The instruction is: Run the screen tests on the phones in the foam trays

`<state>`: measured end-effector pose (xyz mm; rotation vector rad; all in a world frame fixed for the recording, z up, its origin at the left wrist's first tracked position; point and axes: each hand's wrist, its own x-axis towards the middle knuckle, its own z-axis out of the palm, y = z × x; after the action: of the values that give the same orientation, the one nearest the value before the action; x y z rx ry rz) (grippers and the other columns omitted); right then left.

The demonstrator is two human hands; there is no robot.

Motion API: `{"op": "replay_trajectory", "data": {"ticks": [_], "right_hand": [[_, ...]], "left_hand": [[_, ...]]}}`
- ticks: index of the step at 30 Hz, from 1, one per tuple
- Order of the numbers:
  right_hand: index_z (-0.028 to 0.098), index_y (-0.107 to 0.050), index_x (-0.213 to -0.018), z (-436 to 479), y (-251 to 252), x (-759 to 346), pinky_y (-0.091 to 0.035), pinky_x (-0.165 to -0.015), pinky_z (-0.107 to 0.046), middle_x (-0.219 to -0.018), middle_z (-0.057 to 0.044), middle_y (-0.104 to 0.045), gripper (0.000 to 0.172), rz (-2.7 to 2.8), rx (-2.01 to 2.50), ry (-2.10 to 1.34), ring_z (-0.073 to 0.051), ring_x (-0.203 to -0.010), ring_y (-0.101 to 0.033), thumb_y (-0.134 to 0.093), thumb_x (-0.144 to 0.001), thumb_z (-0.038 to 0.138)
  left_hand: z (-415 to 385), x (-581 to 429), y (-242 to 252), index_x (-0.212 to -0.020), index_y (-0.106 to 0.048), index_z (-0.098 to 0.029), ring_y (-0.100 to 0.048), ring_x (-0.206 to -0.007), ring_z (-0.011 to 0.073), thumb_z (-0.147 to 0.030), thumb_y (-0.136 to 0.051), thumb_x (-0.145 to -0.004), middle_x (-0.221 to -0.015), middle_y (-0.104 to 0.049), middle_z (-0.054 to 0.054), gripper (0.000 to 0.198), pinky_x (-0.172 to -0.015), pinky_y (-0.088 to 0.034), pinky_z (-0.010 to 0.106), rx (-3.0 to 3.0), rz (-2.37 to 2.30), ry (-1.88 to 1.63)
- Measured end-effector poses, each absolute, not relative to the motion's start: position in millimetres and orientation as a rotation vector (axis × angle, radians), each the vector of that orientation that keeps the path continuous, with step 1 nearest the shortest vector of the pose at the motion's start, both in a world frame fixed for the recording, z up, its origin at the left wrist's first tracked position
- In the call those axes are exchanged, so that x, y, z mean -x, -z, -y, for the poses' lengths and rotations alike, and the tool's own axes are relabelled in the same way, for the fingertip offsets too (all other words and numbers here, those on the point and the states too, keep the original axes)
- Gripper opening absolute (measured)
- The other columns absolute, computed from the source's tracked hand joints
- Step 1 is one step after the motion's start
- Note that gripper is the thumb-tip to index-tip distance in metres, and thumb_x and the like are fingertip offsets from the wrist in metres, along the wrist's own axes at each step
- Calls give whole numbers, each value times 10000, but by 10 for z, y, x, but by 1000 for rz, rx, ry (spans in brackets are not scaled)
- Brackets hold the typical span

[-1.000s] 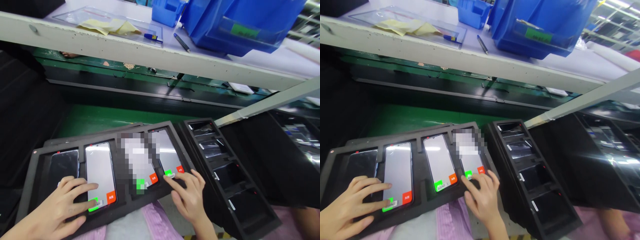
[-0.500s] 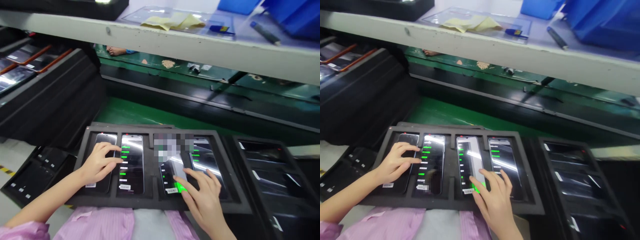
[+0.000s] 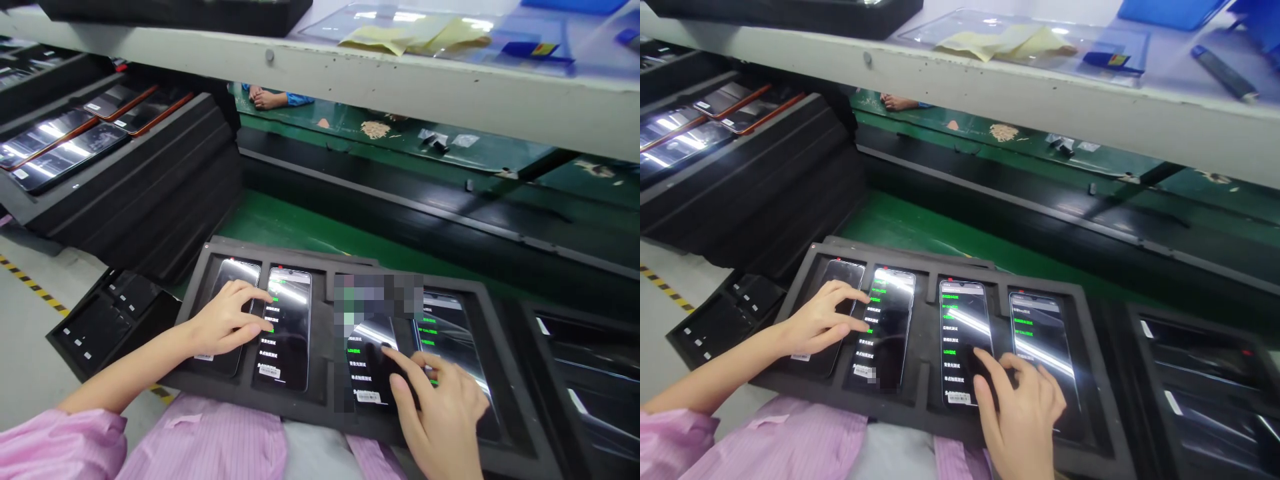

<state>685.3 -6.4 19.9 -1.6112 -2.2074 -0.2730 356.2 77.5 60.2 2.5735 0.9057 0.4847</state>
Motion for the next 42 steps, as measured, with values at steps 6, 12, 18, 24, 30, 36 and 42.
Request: {"op": "replay_trajectory", "data": {"ticks": [6, 12, 18, 24, 30, 36, 42], "right_hand": [[246, -616, -983, 109, -319, -6764, -295, -814, -402, -809, -31, -462, 270, 2148, 1588, 80, -181, -756, -448, -363, -894, 278], [256, -616, -992, 81, -343, -6794, -281, -828, -371, -819, -18, -455, 259, 2224, 1484, 53, -161, -757, -444, -381, -882, 244], [247, -639, -969, 79, -372, -6748, -247, -892, -384, -849, -18, -456, 265, 2245, 1518, 7, -150, -802, -454, -385, -897, 219], [208, -676, -851, 195, -416, -6996, -294, -843, -381, -758, -9, -438, 360, 1834, 1645, 212, -129, -704, -423, -323, -908, 172], [194, -699, -801, 357, -403, -7247, -287, -708, -332, -714, -12, -454, 380, 1719, 1833, 294, -135, -684, -434, -339, -923, 200], [223, -695, -828, 370, -360, -7186, -280, -811, -368, -778, -14, -478, 365, 1817, 1926, 276, -144, -750, -449, -344, -930, 214], [184, -683, -828, 421, -418, -7211, -300, -806, -355, -730, -3, -442, 354, 1692, 1831, 379, -123, -696, -426, -342, -920, 168]], "left_hand": [[-745, -3571, -627, -887, -722, -266, -458, -935, 203, -215, -411, -885, -1098, -595, 76, 314, -805, -398, 355, -2590, -681, -467], [-746, -3593, -599, -885, -714, -240, -475, -952, 210, -179, -424, -877, -1076, -604, 84, 296, -797, -401, 356, -2629, -730, -409], [-739, -3555, -536, -903, -690, -248, -444, -959, 205, -156, -405, -873, -1100, -589, 49, 301, -811, -383, 355, -2599, -735, -562], [-727, -3530, -499, -934, -689, -282, -456, -978, 207, -166, -396, -870, -1088, -595, 33, 321, -823, -399, 359, -2599, -768, -570], [-712, -3523, -456, -934, -690, -309, -476, -971, 205, -180, -395, -862, -1075, -599, 22, 330, -811, -418, 353, -2581, -814, -602], [-693, -3510, -440, -957, -682, -323, -474, -979, 204, -185, -407, -851, -1070, -597, 15, 326, -809, -431, 332, -2583, -726, -605], [-659, -3493, -451, -967, -678, -331, -476, -974, 195, -221, -418, -857, -1070, -603, 1, 302, -810, -432, 317, -2582, -640, -567]]}}
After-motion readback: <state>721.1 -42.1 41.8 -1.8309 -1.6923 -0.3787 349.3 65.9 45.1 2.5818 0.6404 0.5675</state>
